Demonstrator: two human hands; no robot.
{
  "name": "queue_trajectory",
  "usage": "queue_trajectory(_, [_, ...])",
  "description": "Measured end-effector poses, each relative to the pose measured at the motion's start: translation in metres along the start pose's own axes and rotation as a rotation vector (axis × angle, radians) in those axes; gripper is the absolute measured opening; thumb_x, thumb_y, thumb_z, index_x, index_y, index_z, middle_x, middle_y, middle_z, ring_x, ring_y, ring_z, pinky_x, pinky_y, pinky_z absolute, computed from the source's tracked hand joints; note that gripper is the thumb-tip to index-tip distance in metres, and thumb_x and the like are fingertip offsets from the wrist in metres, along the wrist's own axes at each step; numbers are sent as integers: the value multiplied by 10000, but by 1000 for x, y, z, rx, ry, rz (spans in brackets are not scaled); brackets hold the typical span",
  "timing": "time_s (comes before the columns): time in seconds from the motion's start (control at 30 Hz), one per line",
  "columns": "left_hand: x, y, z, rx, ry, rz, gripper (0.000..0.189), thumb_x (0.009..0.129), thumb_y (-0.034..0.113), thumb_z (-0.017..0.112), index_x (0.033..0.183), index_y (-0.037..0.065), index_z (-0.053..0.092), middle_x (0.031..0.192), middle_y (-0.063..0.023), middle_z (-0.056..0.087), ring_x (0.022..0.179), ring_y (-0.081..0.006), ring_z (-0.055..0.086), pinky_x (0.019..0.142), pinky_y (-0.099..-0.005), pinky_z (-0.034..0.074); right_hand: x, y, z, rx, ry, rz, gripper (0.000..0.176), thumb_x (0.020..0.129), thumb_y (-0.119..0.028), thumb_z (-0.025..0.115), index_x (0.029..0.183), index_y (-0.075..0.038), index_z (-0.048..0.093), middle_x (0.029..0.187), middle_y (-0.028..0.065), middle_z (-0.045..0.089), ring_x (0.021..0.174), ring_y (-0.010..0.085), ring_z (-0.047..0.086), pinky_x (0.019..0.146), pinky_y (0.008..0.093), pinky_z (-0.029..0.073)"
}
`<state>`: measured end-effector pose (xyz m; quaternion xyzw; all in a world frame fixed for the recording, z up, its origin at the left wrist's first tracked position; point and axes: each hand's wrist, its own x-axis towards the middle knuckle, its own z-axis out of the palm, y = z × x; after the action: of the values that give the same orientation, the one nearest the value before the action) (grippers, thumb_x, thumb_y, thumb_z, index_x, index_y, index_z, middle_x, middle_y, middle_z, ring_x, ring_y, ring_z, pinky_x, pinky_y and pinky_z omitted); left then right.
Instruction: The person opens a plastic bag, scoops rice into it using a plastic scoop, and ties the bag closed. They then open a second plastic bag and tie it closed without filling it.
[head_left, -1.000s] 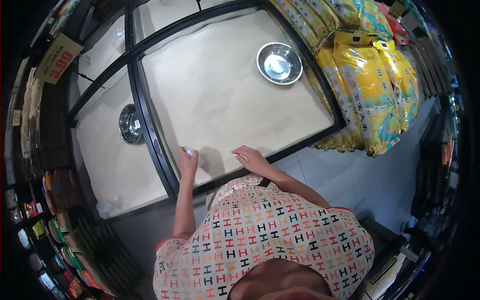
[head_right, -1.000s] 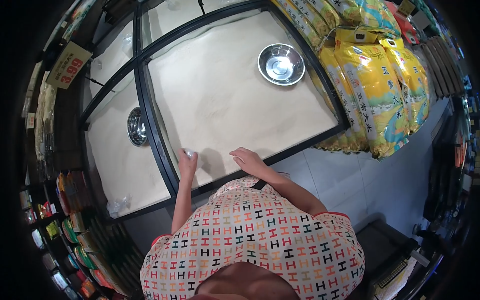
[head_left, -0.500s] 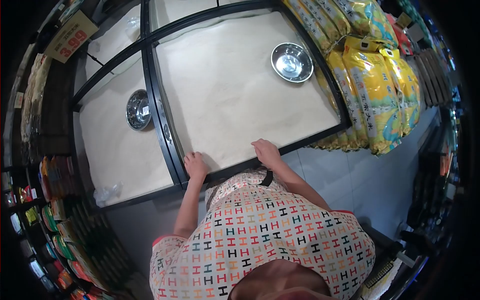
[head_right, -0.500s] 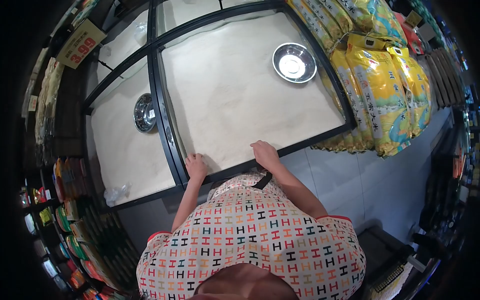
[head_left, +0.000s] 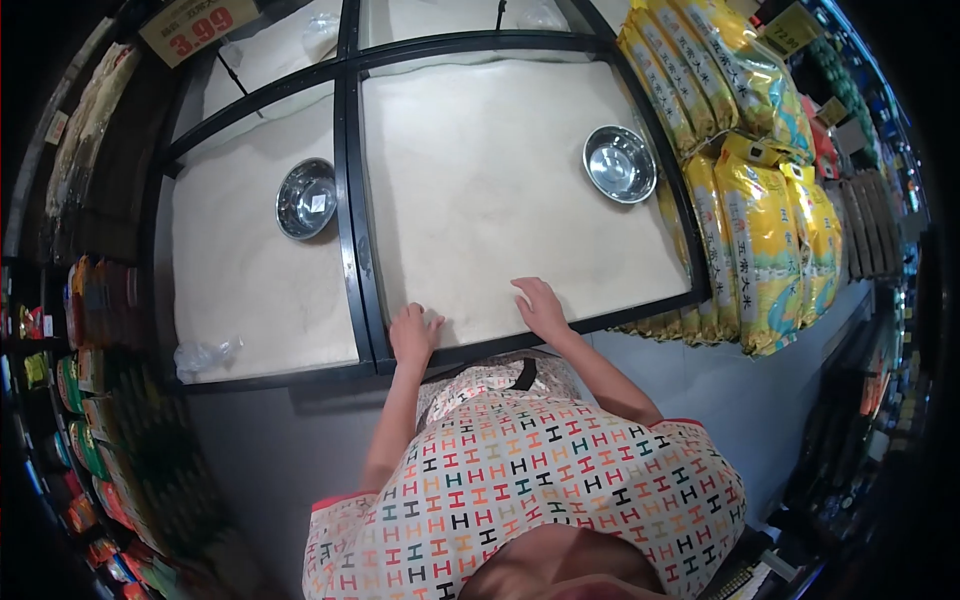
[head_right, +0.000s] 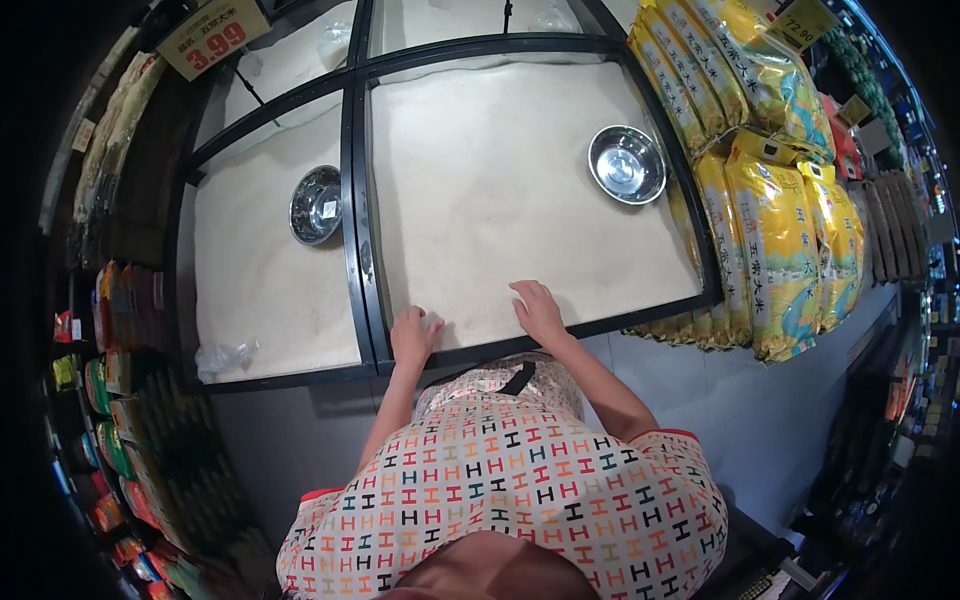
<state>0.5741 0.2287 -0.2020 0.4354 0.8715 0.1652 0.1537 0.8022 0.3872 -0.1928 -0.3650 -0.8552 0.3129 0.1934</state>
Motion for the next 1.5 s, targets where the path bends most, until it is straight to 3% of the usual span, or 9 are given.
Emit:
queue_trajectory(0.1, [-4, 2, -4, -64, 209, 82, 213, 826, 198, 692, 941, 46, 596, 945, -149, 597, 935, -345, 560, 804, -444, 444, 43, -4, 20, -32, -69, -152, 398, 866, -106, 592, 1262, -82, 555, 1282, 150, 519, 1232, 349, 448, 1029, 444, 382])
queue_trajectory(0.33, [0, 6, -10, -119, 209, 11, 149, 825, 131, 677, 914, 42, 599, 940, -135, 596, 922, -344, 558, 803, -435, 451, 181, -22, 100, -199, -112, -413, 451, 881, -149, 580, 1326, -115, 521, 1446, 127, 398, 1401, 341, 265, 1151, 470, 230])
queue_trajectory(0.43, [3, 10, -13, -125, 173, 38, 166, 808, 149, 700, 925, 66, 616, 955, -102, 609, 931, -315, 568, 814, -419, 444, 235, -6, 132, -331, -89, -423, 489, 898, -196, 565, 1375, -147, 473, 1477, 100, 368, 1419, 344, 226, 1153, 556, 165])
queue_trajectory(0.73, [7, 15, -13, -110, 126, 52, 174, 778, 158, 725, 901, 73, 636, 918, -89, 631, 910, -306, 572, 826, -403, 441, 252, 64, 71, -519, -92, 54, 461, 861, -287, 601, 1310, -197, 542, 1446, 71, 406, 1396, 322, 275, 1121, 657, 94])
queue_trajectory(0.83, [7, 15, -10, -93, 85, 63, 158, 790, 154, 708, 909, 78, 637, 927, -85, 634, 932, -301, 571, 835, -411, 426, 222, 97, 43, -552, -32, 310, 517, 843, -343, 628, 1333, -218, 520, 1452, 69, 399, 1396, 316, 277, 1117, 641, 150])
queue_trajectory(0.97, [6, 9, -5, -29, 60, 42, 176, 772, 112, 704, 930, 81, 635, 950, -79, 635, 966, -298, 562, 854, -421, 411, 167, 141, 4, -573, -10, 286, 567, 829, -329, 665, 1359, -233, 490, 1469, 68, 375, 1385, 324, 289, 1083, 601, 275])
queue_trajectory(1.23, [4, 10, -3, -1, 54, 28, 236, 732, 83, 734, 946, 83, 635, 977, -80, 622, 986, -304, 545, 863, -418, 407, 58, 200, -57, -589, 66, 619, 619, 837, -344, 663, 1398, -226, 431, 1494, 103, 328, 1372, 376, 285, 1041, 633, 306])
queue_trajectory(1.37, [5, 14, -8, 32, 89, 45, 257, 719, 94, 751, 950, 79, 638, 996, -84, 612, 974, -308, 541, 856, -422, 415, 49, 220, -48, -510, 247, 850, 632, 861, -387, 629, 1419, -188, 408, 1486, 183, 311, 1347, 443, 281, 1041, 621, 297])
queue_trajectory(1.5, [6, 14, -7, 33, 120, 41, 264, 705, 104, 767, 932, 66, 638, 987, -96, 600, 957, -313, 539, 831, -415, 438, 85, 201, 8, -431, 397, 752, 679, 879, -419, 598, 1446, -125, 367, 1474, 226, 306, 1326, 477, 276, 1048, 603, 287])
